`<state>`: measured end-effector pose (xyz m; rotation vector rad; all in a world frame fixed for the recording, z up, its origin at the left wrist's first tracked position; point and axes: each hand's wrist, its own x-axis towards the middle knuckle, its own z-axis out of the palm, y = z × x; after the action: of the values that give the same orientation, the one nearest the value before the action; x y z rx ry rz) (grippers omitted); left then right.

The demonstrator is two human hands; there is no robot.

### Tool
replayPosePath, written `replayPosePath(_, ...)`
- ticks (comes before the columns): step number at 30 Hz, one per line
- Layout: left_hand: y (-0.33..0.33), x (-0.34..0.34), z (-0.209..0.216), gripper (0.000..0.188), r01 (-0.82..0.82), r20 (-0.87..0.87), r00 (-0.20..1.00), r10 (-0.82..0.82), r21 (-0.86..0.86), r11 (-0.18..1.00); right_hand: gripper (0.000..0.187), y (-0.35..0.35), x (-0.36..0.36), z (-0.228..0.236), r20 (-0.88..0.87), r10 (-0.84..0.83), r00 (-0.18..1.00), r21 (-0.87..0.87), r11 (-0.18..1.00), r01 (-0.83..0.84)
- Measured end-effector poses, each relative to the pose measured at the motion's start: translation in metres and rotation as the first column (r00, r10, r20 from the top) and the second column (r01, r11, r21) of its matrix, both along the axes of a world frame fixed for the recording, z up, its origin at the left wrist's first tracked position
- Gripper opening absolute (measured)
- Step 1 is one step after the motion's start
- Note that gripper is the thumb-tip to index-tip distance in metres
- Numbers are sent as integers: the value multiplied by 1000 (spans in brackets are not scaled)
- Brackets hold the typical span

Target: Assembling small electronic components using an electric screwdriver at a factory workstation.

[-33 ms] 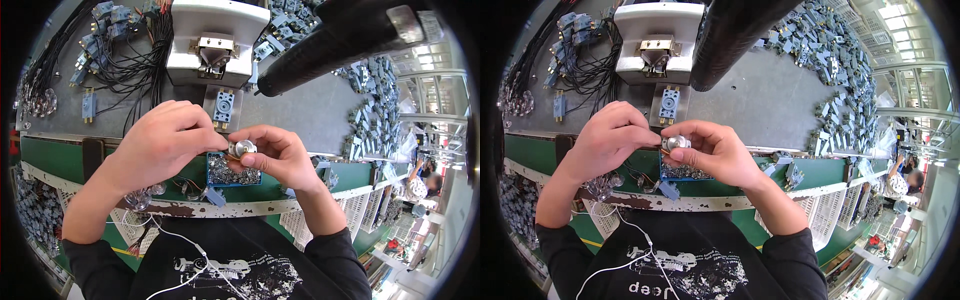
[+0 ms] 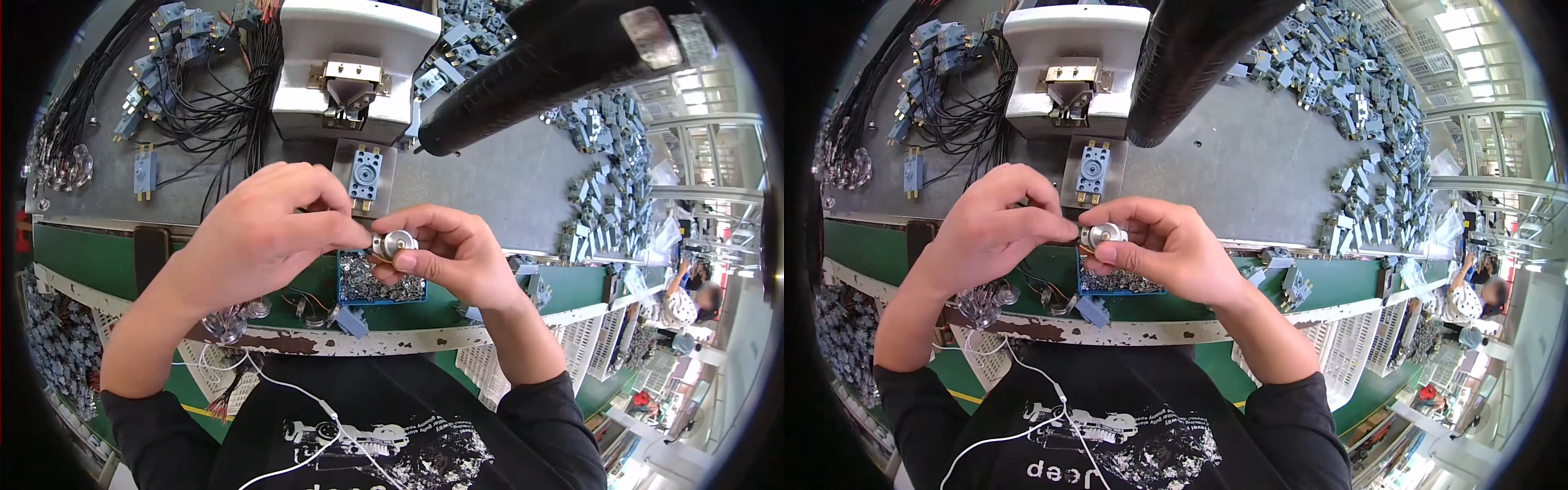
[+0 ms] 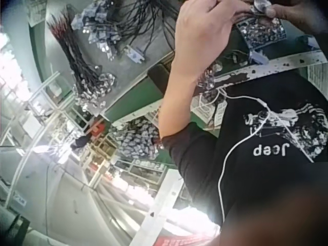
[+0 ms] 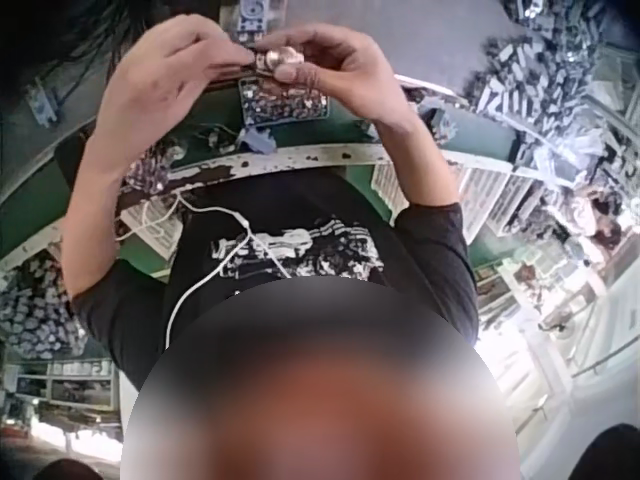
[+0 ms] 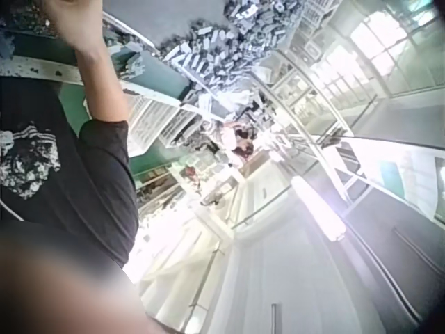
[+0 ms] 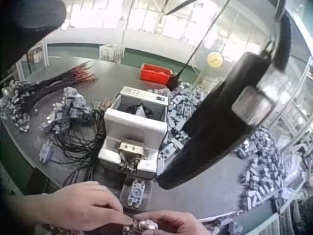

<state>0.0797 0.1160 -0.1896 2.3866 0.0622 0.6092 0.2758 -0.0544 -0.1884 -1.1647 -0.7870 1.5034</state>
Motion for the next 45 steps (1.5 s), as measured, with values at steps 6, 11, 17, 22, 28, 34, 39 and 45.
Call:
replayPosePath(6,17,1,-5,21,227,45,972,-230,62,972,27,38,25,4,-28,334,942,-124,934,-335)
replayPosePath(11,21,-1,-14,17,404,-22,915,-404,60,913,18,70,23,-9,10,666,746,-95,743,-663)
replayPosePath(17,8,-16,-13,26,202,-107,972,-208,-66,977,47,25,14,-6,748,158,645,-12,974,-225)
replayPosePath(22,5,-7,-1,32,73,-36,997,-73,-10,997,69,19,7,-25,945,-118,306,155,983,-97)
replayPosePath(28,20,17,2,33,-153,-102,984,144,-91,984,47,19,19,5,846,-379,374,442,892,-97)
replayPosePath(34,14,27,-16,20,-137,-213,965,150,74,988,60,49,42,69,241,-914,326,939,305,161)
replayPosePath(39,22,31,-15,17,-107,-265,959,97,-24,994,62,87,33,78,362,-792,491,751,560,349)
replayPosePath(45,22,31,-12,17,-114,-304,948,96,-41,993,47,96,-8,100,75,-863,499,749,379,543)
